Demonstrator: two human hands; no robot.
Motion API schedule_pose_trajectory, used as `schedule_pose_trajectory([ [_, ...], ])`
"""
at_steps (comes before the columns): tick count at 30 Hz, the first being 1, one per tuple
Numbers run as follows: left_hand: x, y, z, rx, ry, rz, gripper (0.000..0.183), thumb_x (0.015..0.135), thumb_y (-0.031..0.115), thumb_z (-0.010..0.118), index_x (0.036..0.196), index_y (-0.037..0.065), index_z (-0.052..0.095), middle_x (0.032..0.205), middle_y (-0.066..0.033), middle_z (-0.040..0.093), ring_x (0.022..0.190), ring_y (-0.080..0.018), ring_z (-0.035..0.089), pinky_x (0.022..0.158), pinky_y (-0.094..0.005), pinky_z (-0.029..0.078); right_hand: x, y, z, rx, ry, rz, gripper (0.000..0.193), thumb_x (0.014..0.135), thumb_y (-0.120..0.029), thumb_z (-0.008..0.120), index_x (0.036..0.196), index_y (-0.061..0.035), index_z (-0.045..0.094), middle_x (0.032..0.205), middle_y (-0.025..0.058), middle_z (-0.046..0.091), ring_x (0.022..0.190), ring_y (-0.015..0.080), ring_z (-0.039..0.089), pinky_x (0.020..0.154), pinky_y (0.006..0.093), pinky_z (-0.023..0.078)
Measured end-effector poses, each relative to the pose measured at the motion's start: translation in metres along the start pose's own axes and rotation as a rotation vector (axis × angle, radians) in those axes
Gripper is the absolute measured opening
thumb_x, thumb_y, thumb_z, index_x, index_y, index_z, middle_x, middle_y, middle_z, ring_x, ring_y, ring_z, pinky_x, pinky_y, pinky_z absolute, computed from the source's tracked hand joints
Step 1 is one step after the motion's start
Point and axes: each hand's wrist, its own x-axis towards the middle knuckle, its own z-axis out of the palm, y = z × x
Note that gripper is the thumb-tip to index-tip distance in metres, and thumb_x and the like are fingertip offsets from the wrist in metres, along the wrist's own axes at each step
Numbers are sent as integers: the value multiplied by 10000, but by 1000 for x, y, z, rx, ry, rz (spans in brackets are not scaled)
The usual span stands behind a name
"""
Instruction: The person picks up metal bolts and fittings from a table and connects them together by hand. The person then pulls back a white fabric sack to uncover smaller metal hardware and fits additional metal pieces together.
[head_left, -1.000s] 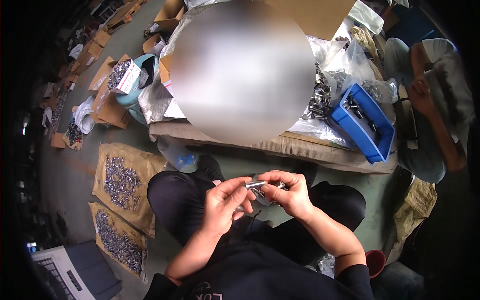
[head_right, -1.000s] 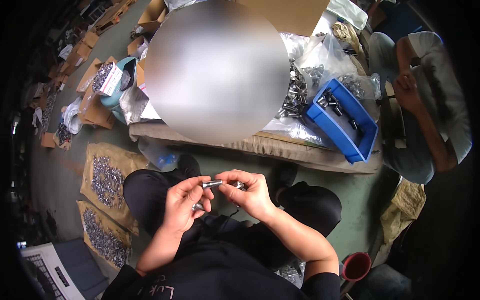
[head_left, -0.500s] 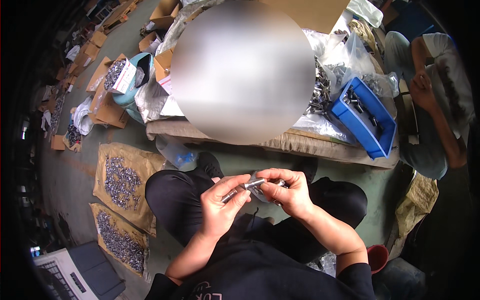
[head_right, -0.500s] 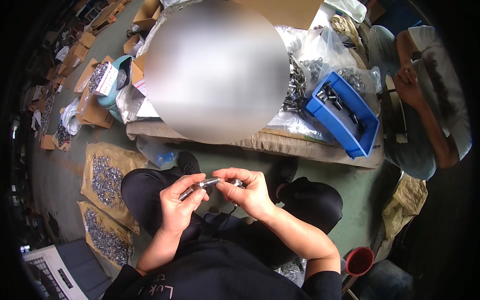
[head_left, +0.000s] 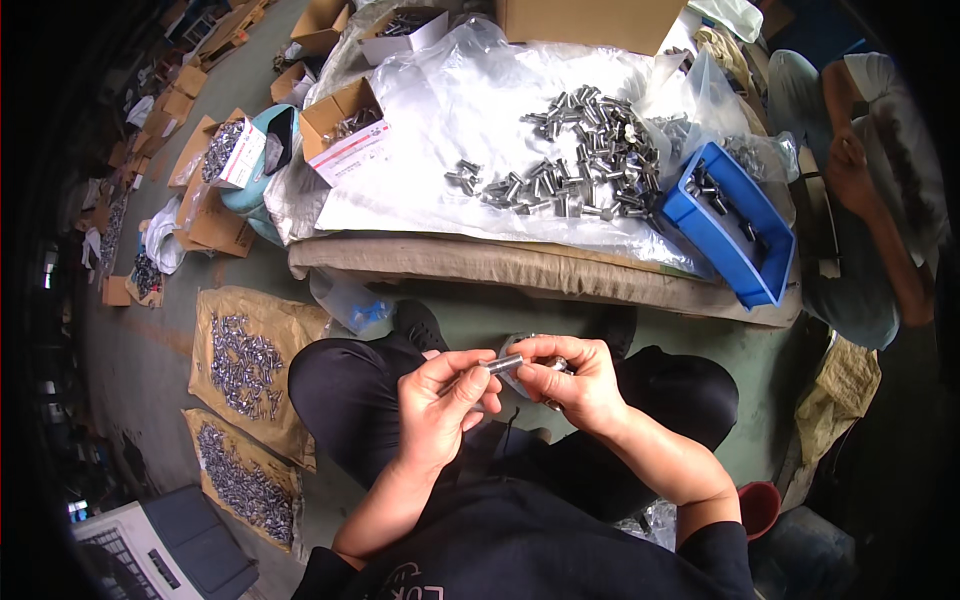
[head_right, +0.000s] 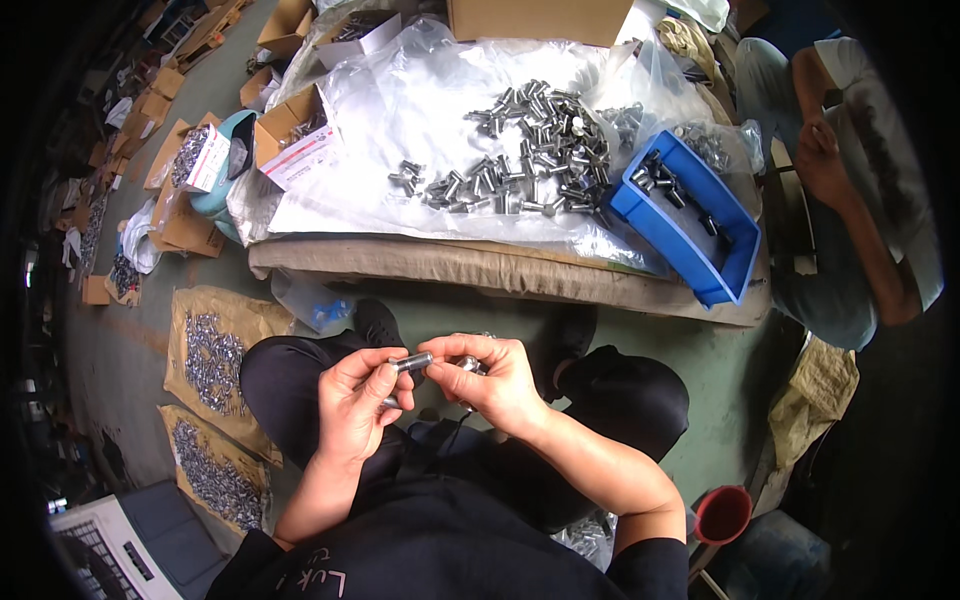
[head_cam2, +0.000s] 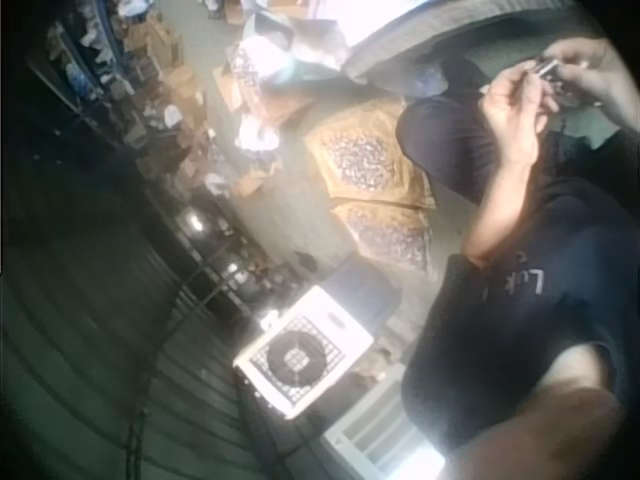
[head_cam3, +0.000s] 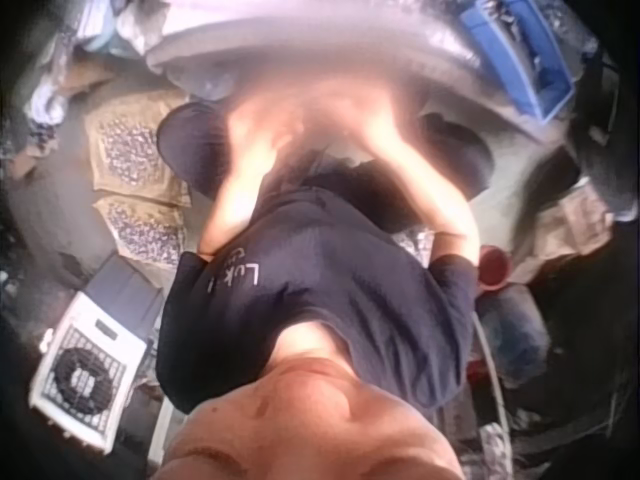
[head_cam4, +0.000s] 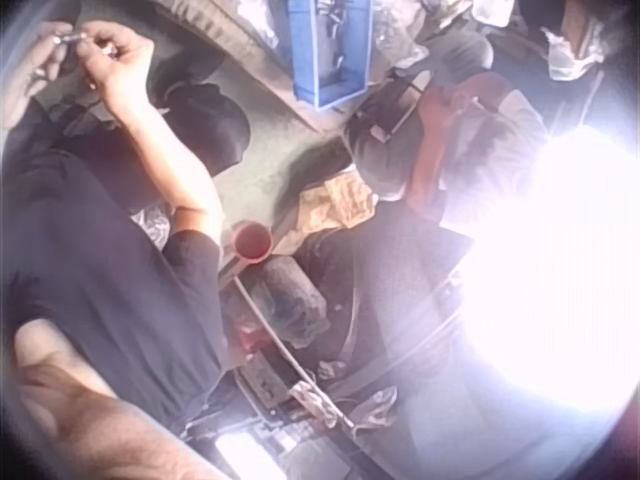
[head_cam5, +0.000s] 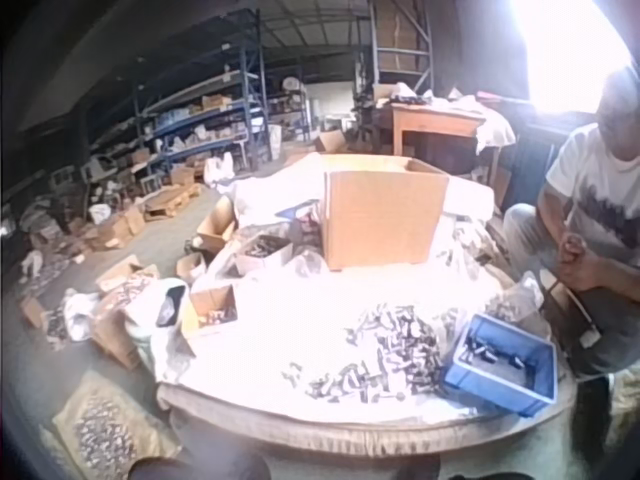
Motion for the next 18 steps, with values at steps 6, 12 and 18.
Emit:
schedule_pose_trajectory([
  [6,-1,1,3,101,27,64,203,787,76,601,971,-3,569,727,-45,593,572,-71,550,433,-138,352,1,3,-1,41,-4,9,169,772,-24,596,940,-16,611,702,31,565,525,50,460,421,167,324],
  [12,-1,2,1,137,24,167,229,749,12,627,965,-28,562,770,-40,572,619,-76,549,521,-170,421,2,3,0,102,-8,37,180,770,-60,614,944,-12,616,618,0,552,517,32,463,429,163,335],
  [18,0,2,6,387,38,414,225,699,-69,627,914,-20,580,826,-76,571,644,-102,552,596,-199,453,1,-2,1,138,-8,45,187,764,-54,619,944,-3,612,647,5,569,519,36,468,434,162,338],
])
